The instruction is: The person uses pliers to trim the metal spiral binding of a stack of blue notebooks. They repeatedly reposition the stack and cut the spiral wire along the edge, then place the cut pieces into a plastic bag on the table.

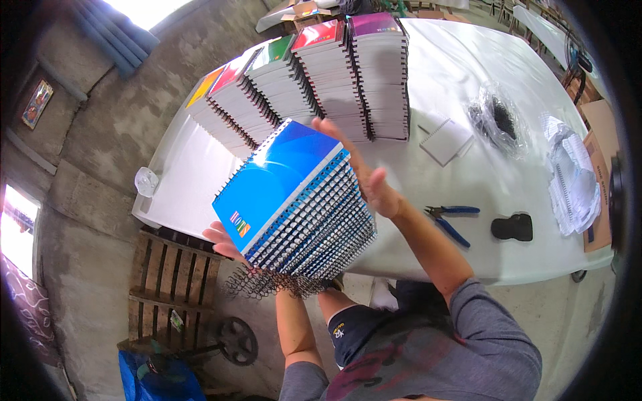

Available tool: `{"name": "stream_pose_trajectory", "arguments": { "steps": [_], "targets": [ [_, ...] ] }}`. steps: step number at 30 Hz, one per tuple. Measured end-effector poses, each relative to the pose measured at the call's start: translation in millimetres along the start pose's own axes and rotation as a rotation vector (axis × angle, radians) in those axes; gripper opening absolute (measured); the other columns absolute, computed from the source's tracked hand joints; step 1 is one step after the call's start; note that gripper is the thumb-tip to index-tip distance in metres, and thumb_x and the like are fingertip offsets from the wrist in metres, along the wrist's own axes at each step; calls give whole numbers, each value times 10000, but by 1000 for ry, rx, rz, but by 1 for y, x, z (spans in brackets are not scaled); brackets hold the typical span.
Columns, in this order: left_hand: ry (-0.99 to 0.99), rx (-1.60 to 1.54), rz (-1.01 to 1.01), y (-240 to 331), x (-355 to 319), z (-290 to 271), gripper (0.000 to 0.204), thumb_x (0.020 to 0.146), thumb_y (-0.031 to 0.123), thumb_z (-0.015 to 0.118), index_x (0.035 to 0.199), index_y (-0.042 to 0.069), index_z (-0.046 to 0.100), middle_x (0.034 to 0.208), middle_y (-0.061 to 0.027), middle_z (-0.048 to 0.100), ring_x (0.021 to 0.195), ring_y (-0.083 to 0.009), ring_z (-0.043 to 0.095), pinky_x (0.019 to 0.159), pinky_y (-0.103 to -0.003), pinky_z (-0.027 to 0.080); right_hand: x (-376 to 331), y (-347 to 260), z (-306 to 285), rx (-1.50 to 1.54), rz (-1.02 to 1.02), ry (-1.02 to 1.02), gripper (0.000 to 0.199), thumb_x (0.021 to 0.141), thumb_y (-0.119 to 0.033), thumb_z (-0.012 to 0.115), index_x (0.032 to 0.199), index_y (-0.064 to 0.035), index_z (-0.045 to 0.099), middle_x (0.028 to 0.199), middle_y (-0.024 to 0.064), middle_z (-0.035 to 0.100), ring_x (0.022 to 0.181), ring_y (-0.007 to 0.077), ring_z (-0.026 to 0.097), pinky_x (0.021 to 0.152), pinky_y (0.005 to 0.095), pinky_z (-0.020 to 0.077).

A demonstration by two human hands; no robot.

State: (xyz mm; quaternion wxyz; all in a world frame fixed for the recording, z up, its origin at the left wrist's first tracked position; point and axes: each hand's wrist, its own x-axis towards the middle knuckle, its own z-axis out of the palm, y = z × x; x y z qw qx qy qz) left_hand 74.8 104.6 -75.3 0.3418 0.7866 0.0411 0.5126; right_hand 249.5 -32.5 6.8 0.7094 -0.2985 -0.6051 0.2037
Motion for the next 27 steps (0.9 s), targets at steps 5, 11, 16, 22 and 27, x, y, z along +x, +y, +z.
{"name": "stream_pose_trajectory", "arguments": {
  "steps": [5, 11, 16, 22, 27],
  "targets": [
    [552, 211, 115, 23, 38, 14, 646, 978, 509, 231, 1472, 100, 156, 1522, -97, 182, 1383, -266, 218, 1139, -437, 188, 2, 4, 0, 30, -25, 44, 1076, 765, -824, 207, 1473, -50, -34, 1548, 127, 6, 1422, 265, 37, 1136, 412, 17],
    [259, -97, -40, -8, -15, 15, 634, 982, 496, 235, 1466, 91, 175, 1512, -100, 201, 1369, -266, 239, 1128, -432, 207, -34, 44, -8, 269, 188, 112, 880, 861, -712, 90, 1480, -95, -18, 1548, 111, -17, 1425, 220, -37, 1135, 379, -36],
    [-19, -604, -441, -64, -76, 3, 623, 984, 482, 249, 1457, 81, 193, 1493, -107, 235, 1341, -269, 282, 1109, -427, 245, -42, 65, -23, 79, 216, 234, 895, 849, -727, 136, 1479, -94, 76, 1532, 89, 101, 1401, 219, 108, 1129, 367, 90],
    [94, -961, -571, -86, -103, 2, 610, 986, 466, 267, 1447, 70, 214, 1472, -116, 275, 1307, -272, 335, 1087, -420, 291, -50, 61, 2, 398, 378, 263, 845, 870, -699, 217, 1482, -136, 66, 1536, 76, 104, 1406, 218, 121, 1137, 380, 115],
    [179, -1110, -611, -96, -120, 6, 599, 988, 453, 281, 1438, 61, 232, 1454, -123, 309, 1279, -275, 378, 1068, -415, 329, -56, 69, -4, 215, 346, 372, 825, 902, -655, 238, 1485, -111, 25, 1541, 71, 102, 1411, 220, 112, 1143, 384, 98]
  ]
}}
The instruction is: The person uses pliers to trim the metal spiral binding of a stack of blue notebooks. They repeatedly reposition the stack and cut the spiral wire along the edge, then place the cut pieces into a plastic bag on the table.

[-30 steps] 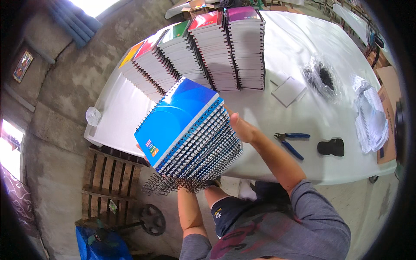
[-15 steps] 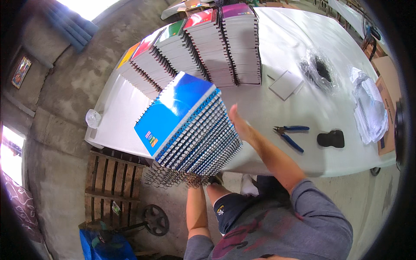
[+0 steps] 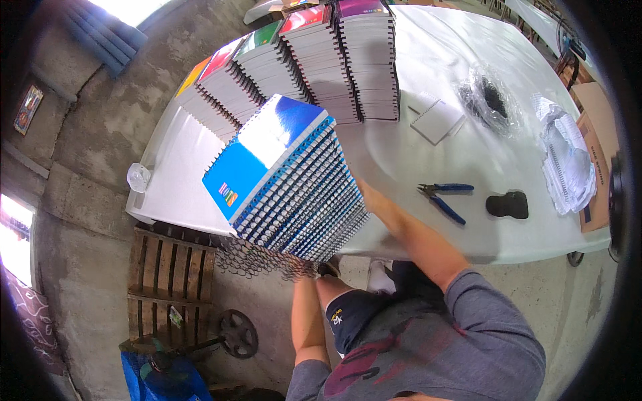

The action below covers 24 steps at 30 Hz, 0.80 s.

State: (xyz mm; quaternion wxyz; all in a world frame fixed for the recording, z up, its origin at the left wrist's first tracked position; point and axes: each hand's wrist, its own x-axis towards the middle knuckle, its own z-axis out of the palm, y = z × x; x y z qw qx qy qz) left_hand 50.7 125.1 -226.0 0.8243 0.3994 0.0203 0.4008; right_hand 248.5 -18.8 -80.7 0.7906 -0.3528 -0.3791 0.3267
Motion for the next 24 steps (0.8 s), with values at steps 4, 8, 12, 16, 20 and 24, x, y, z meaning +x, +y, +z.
{"name": "stream_pose_trajectory", "arguments": {
  "steps": [4, 8, 12, 16, 20, 24],
  "targets": [
    [15, -100, 3, -9, 1, -1, 591, 989, 442, 293, 1431, 54, 246, 1439, -129, 335, 1257, -277, 413, 1053, -411, 360, 2, 19, -13, -16, 47, 2, 861, 878, -695, 227, 1485, -124, 5, 1543, 100, 60, 1417, 233, 55, 1143, 392, 44],
    [98, -121, 13, -18, -5, -14, 583, 984, 423, 324, 1425, 46, 260, 1421, -132, 366, 1248, -278, 428, 1046, -419, 375, 0, 28, -22, 43, 38, 23, 778, 916, -617, 272, 1488, -155, 18, 1541, 92, 79, 1412, 237, 72, 1138, 393, 84],
    [186, 513, 14, -16, -4, -50, 657, 940, 461, 375, 1430, 44, 244, 1419, -137, 364, 1309, -288, 333, 1085, -473, 293, -3, 15, -5, 82, 108, 20, 678, 963, -504, 323, 1490, -153, 78, 1518, 98, 195, 1385, 257, 209, 1122, 391, 171],
    [258, 37, 277, 57, 1, 12, 969, 803, 772, 322, 1454, 67, 182, 1449, -135, 307, 1306, -287, 343, 1082, -456, 307, -29, -48, -30, -585, 2, 237, 726, 932, -458, 474, 1485, -143, 126, 1535, 127, 140, 1407, 266, 151, 1134, 389, 146],
    [178, 572, 168, 67, -72, 43, 901, 806, 609, 587, 1402, 13, 268, 1346, -111, 419, 1205, -244, 435, 993, -416, 367, -118, -129, -54, -1659, 143, 340, 766, 821, -429, 623, 1446, -151, 278, 1447, 162, 331, 1336, 354, 299, 1102, 442, 232],
    [-28, 918, 65, 51, -92, 79, 509, 825, 187, 694, 1223, -34, 467, 1137, -89, 566, 1002, -183, 551, 861, -326, 442, -163, -120, -40, -1925, 600, 339, 716, 832, -409, 610, 1431, -163, 305, 1452, 166, 300, 1350, 357, 255, 1074, 528, 234]
  ]
}}
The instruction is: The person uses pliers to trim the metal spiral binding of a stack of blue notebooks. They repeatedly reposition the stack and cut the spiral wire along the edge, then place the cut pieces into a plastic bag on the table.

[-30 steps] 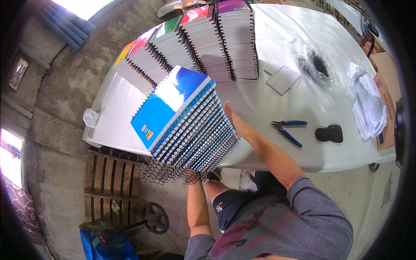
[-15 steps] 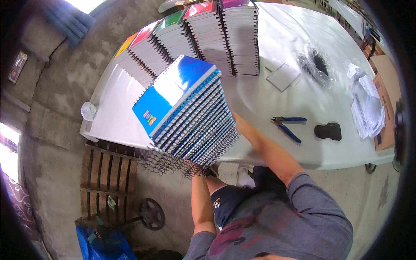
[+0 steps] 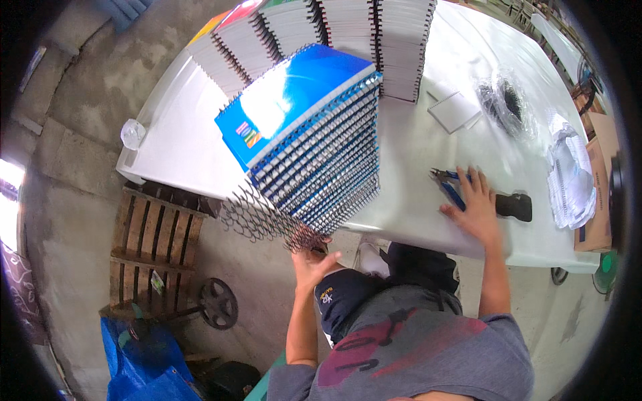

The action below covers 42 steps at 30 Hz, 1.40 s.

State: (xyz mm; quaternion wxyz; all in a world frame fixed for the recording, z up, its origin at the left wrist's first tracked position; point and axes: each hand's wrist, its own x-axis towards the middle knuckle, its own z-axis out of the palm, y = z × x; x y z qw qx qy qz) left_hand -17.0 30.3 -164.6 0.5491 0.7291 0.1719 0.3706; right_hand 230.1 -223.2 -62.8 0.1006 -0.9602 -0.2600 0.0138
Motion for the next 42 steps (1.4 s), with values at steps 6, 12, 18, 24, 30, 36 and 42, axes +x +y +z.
{"name": "stream_pose_trajectory", "arguments": {
  "steps": [6, 12, 18, 24, 30, 36, 42],
  "targets": [
    [281, -38, -103, -1, 0, 27, 153, 860, -6, 594, 1007, -20, 555, 901, -52, 625, 769, -98, 579, 683, -225, 466, 2, 12, 53, 54, -183, 217, 584, 885, -279, 540, 1418, -181, 323, 1350, 203, 368, 1285, 361, 313, 1031, 555, 255],
    [277, -241, -178, 0, 3, 27, 127, 909, 60, 558, 1002, -24, 549, 858, -69, 631, 716, -131, 604, 662, -255, 492, -6, -18, 45, 241, -313, 160, 552, 880, -210, 547, 1390, -119, 355, 1155, 212, 466, 1071, 363, 477, 915, 453, 388],
    [222, -301, -213, 6, 2, 20, 175, 906, 88, 580, 1051, -1, 535, 861, -64, 635, 741, -137, 615, 695, -262, 497, -67, -96, 47, 499, -709, 41, 582, 771, -210, 654, 1320, -153, 473, 1027, 132, 519, 892, 313, 540, 750, 415, 438],
    [318, -323, -172, 9, 0, 32, 216, 925, 100, 554, 1112, 11, 494, 957, -76, 614, 773, -142, 607, 724, -272, 506, -65, -126, 57, 165, -697, 211, 641, 679, -183, 685, 1293, -216, 505, 1045, 68, 507, 986, 239, 460, 820, 451, 311],
    [396, -321, -62, 9, -1, 48, 214, 945, 109, 521, 1125, 13, 454, 949, -72, 594, 774, -129, 591, 716, -257, 491, -62, -133, 70, 128, -651, 229, 637, 666, -199, 696, 1278, -218, 519, 1036, 52, 503, 983, 235, 457, 817, 450, 312],
    [412, -238, 6, 5, 1, 48, 179, 953, 118, 505, 1092, 17, 456, 911, -58, 572, 731, -115, 559, 677, -243, 464, -59, -132, 63, 158, -654, 241, 581, 668, -225, 704, 1231, -212, 559, 970, 51, 524, 922, 231, 489, 771, 435, 333],
    [412, -270, 14, 3, 1, 49, 171, 950, 122, 511, 1080, 27, 452, 908, -58, 567, 751, -118, 553, 690, -251, 462, -58, -137, 69, 200, -667, 236, 556, 682, -249, 697, 1223, -211, 572, 974, 34, 519, 916, 225, 486, 762, 415, 328]
  ]
}}
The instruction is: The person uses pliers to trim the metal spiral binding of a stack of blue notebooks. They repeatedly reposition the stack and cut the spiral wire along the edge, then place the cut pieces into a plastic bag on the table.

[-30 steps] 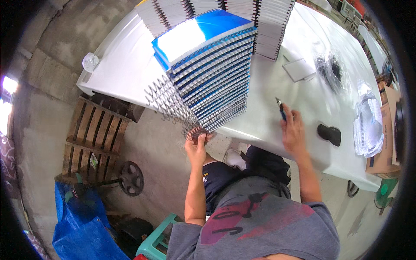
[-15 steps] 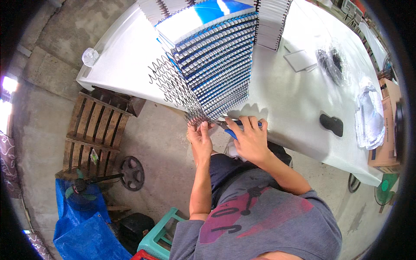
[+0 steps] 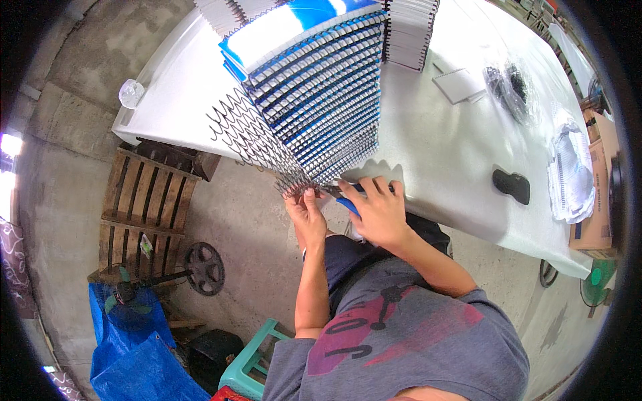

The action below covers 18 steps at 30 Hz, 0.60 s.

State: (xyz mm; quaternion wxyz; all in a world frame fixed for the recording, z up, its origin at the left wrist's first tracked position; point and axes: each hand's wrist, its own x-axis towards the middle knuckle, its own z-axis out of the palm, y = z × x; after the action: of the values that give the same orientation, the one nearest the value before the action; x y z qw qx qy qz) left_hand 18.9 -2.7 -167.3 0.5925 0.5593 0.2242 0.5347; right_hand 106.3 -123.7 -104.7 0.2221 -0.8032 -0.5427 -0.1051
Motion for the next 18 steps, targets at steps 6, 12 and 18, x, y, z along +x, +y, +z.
{"name": "stream_pose_trajectory", "arguments": {
  "steps": [6, 12, 18],
  "targets": [
    [-4, -7, -17, -2, 0, -3, 178, 949, 116, 514, 1084, 29, 437, 934, -66, 564, 774, -120, 549, 702, -253, 464, 6, 0, 2, 22, -6, -75, 548, 692, -247, 695, 1225, -215, 572, 939, 57, 533, 831, 245, 539, 659, 403, 410],
    [10, 29, 15, -5, -2, -2, 173, 951, 116, 512, 1075, 24, 432, 940, -65, 557, 785, -118, 544, 698, -244, 466, 5, 7, 9, 70, 17, -138, 570, 680, -190, 701, 1232, -227, 564, 913, 80, 557, 760, 270, 593, 618, 413, 471],
    [17, 106, -28, -1, -3, -5, 167, 947, 119, 520, 1060, 22, 444, 931, -54, 550, 789, -105, 531, 707, -240, 467, 2, 11, 6, 94, 32, -154, 562, 672, -166, 689, 1218, -208, 566, 925, 88, 576, 790, 276, 604, 677, 425, 475]
  ]
}}
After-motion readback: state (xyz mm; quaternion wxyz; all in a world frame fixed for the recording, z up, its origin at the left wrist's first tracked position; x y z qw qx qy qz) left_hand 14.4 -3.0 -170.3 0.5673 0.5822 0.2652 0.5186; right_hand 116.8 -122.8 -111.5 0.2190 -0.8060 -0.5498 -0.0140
